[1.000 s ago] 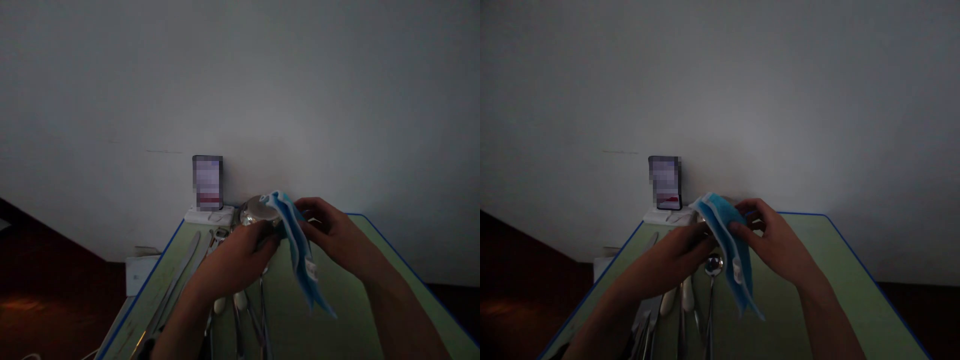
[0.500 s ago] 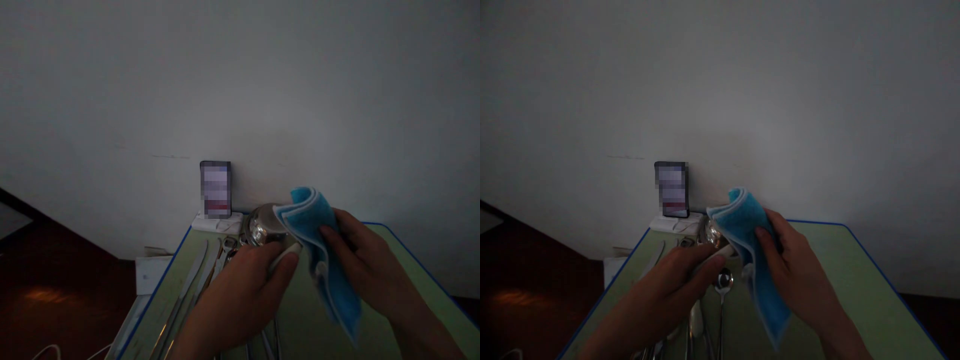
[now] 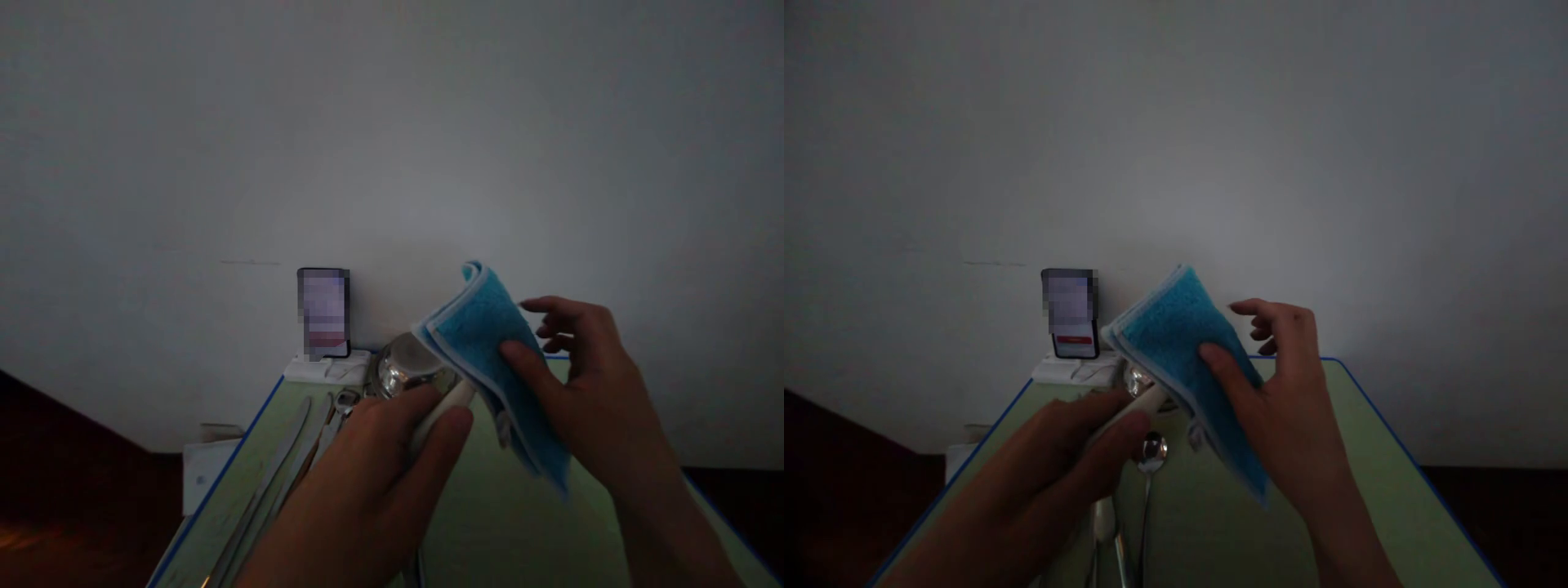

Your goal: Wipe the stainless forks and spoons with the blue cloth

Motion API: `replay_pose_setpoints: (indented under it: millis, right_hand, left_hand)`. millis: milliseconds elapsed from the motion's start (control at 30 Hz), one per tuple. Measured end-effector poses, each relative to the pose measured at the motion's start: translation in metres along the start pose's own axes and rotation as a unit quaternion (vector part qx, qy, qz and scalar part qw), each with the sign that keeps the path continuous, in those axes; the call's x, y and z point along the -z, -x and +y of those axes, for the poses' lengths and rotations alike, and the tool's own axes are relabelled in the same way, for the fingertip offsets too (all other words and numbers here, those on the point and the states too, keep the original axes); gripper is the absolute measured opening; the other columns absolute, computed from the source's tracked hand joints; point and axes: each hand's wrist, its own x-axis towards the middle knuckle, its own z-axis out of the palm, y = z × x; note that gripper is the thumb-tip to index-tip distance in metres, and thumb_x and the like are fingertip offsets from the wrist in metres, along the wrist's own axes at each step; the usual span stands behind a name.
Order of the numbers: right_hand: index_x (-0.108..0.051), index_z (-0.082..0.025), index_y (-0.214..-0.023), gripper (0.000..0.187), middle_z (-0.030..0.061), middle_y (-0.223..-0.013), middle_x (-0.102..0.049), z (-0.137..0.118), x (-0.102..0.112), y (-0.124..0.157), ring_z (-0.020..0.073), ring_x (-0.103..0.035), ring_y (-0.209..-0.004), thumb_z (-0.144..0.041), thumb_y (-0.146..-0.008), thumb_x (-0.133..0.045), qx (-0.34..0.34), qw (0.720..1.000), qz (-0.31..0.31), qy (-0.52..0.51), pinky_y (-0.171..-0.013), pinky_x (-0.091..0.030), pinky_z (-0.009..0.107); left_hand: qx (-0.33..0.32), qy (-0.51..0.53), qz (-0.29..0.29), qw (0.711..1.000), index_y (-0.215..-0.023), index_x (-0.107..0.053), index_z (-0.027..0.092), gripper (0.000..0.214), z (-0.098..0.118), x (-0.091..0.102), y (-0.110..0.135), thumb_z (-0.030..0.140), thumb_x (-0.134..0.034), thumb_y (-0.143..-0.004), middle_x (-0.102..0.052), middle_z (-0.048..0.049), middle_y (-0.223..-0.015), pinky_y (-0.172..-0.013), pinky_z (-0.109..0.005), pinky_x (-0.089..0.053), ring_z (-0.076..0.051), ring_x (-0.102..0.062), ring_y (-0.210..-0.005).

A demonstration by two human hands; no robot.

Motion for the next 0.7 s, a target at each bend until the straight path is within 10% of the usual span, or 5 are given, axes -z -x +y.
replay_pose_setpoints:
  millis: [67,233,533,700]
  right_hand:
    - [-0.049,-0.023,-0.099,0.037,0.0016,-0.083,-0.056,-0.002,0.005,0.004,0.0162,-0.054,-0.07,-0.047,-0.073,-0.059,-0.018,0.999,0.029,-0.001,-0.06,-0.044,0.03]
    - [-0.048,-0.02,-0.076,0.028,-0.0022,-0.061,-0.051,-0.001,0.023,0.011,0.0121,-0.048,-0.053,-0.042,-0.089,-0.037,-0.001,0.993,-0.116,0.026,-0.05,-0.034,0.027]
    - [-0.062,-0.021,-0.096,0.022,0.0048,-0.085,-0.048,0.019,0.063,0.01,0.0174,-0.05,-0.083,-0.031,-0.087,-0.045,0.099,0.991,-0.081,0.032,-0.072,-0.042,0.033]
    - [-0.054,-0.024,-0.112,0.027,0.0053,-0.102,-0.052,0.012,0.071,0.019,0.017,-0.051,-0.094,-0.026,-0.087,-0.043,0.083,0.977,-0.103,-0.168,-0.081,-0.045,0.034]
  left_hand:
    - [0.002,-0.011,0.004,1.0,-0.073,-0.052,0.02,0.03,0.004,-0.005,0.001,0.04,-0.036,-0.089,-0.053,0.0048,-0.063,-0.051,-0.021,-0.033,-0.01,-0.048,-0.057]
    - [-0.041,-0.065,0.022,0.997,-0.066,-0.048,0.018,0.037,0.013,-0.023,-0.004,0.043,-0.033,-0.09,-0.046,0.0045,-0.056,-0.048,-0.022,-0.03,-0.009,-0.043,-0.051]
    - [-0.052,-0.067,0.001,0.996,-0.069,-0.051,0.018,0.033,0.025,-0.037,0.0,0.041,-0.036,-0.089,-0.042,0.0056,-0.052,-0.045,-0.02,-0.028,-0.008,-0.041,-0.048]
    - [-0.048,0.005,0.008,0.999,-0.068,-0.045,0.018,0.034,0.031,-0.047,0.003,0.041,-0.034,-0.09,-0.041,0.0054,-0.056,-0.044,-0.018,-0.03,-0.007,-0.038,-0.049]
